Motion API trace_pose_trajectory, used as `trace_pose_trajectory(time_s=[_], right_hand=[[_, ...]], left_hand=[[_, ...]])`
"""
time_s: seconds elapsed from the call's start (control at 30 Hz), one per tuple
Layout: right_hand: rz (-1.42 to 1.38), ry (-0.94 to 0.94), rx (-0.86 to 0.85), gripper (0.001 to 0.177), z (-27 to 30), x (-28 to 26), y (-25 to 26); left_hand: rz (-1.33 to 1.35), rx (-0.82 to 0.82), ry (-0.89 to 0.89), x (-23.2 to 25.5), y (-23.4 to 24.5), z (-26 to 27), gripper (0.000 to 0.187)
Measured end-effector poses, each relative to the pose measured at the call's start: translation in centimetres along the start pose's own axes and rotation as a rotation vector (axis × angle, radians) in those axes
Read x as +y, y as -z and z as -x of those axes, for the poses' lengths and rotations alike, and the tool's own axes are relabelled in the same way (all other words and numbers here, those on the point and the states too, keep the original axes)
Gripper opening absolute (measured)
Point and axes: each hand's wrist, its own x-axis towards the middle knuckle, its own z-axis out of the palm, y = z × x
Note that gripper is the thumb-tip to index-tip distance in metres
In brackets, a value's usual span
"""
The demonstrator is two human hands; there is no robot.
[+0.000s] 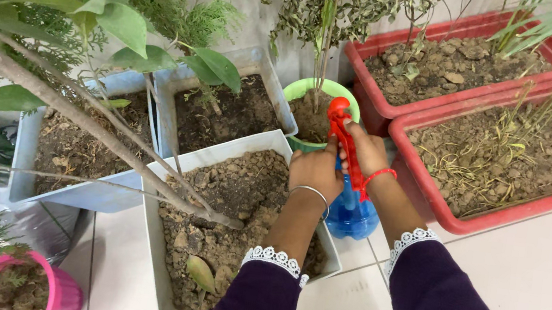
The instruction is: The person uses a blue spray bottle with a red nozzle to mist several potted plants arranged on a tiled floor. The person moves the spray bottle between different containers, including rectangular trays and round pots, and sprays the soil and foliage of each plant.
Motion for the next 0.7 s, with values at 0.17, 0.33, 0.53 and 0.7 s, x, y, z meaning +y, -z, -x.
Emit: trace_pose_trajectory(time_s=[0.17,0.33,0.53,0.7], right_hand=[[-0.067,0.059,-0.056,0.041,-1.4,1.5,1.1],[-0.044,0.104,-0.064,0.044,-0.9,1.5,1.4],[0.011,0.016,-0.012,0.059,1.3,-0.2,0.8],[-0.02,0.081,-0.042,0.05,0.4,0.6,1.7]], left_hand=[[0.002,0.021,-0.001,0.0,-0.1,0.1,0.072],[0.036,0.056,-0.007,-0.1,-0.2,0.1,0.047],[0.135,0.197,-0.079,-0.4,-0.1,0.5,0.034],[0.341,0.152,-0.304,-0.6,0.3,0.9,0.023]])
